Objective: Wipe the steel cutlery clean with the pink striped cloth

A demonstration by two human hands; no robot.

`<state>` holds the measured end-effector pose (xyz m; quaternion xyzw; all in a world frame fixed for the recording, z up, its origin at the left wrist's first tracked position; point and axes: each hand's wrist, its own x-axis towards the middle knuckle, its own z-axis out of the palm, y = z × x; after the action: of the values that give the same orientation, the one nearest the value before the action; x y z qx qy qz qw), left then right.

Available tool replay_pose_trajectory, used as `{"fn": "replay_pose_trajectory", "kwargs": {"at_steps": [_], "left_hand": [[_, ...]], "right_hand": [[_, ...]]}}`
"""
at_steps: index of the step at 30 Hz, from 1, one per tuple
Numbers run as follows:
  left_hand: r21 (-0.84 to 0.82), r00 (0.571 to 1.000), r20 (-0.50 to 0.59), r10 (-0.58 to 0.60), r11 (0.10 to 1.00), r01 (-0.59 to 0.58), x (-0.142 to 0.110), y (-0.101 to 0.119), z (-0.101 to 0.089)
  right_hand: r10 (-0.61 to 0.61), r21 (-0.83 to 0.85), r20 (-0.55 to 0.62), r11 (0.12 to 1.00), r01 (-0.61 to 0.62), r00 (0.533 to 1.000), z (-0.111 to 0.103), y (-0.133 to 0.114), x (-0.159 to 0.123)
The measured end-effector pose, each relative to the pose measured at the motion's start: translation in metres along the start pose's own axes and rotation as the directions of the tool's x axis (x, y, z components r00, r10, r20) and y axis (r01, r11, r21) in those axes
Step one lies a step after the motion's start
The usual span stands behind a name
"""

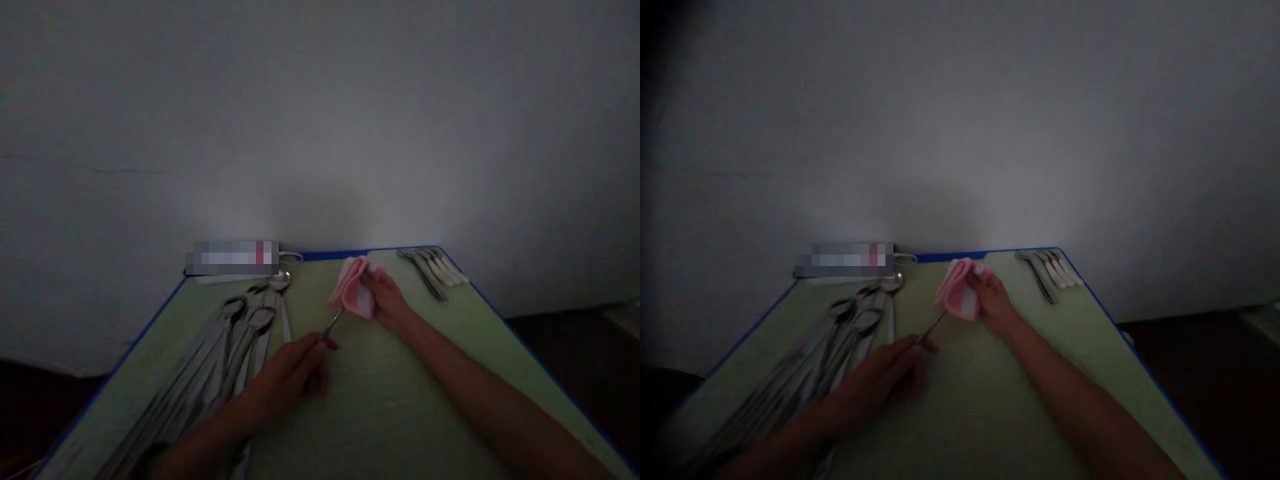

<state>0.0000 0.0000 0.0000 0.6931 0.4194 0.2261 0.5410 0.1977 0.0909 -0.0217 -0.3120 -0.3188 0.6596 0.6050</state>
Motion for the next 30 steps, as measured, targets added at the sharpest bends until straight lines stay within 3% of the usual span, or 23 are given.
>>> {"fn": "replay_pose_trajectory", "kwargs": {"at_steps": [8,17,30], "left_hand": [[-0.026,0.998,0.068,-0.003,1.0,0.005,-0.0015,0.0065,-0.0001],[-0.006,0.998,0.065,0.012,1.0,-0.012,-0.0005,0.0002,0.0006],[-0.03,0.999,0.05,-0.017,0.999,0.019,-0.0006,0.0022,-0.0009]], "right_hand": [[-0.034,-0.02,-0.072,0.999,0.033,0.997,0.0012,0.0013,0.0023],[-0.011,-0.163,0.085,0.986,0.025,0.996,-0.0019,0.0024,-0.0007],[-0.043,-0.046,0.029,0.998,0.045,0.999,0.0001,0.0035,0.0027]]}}
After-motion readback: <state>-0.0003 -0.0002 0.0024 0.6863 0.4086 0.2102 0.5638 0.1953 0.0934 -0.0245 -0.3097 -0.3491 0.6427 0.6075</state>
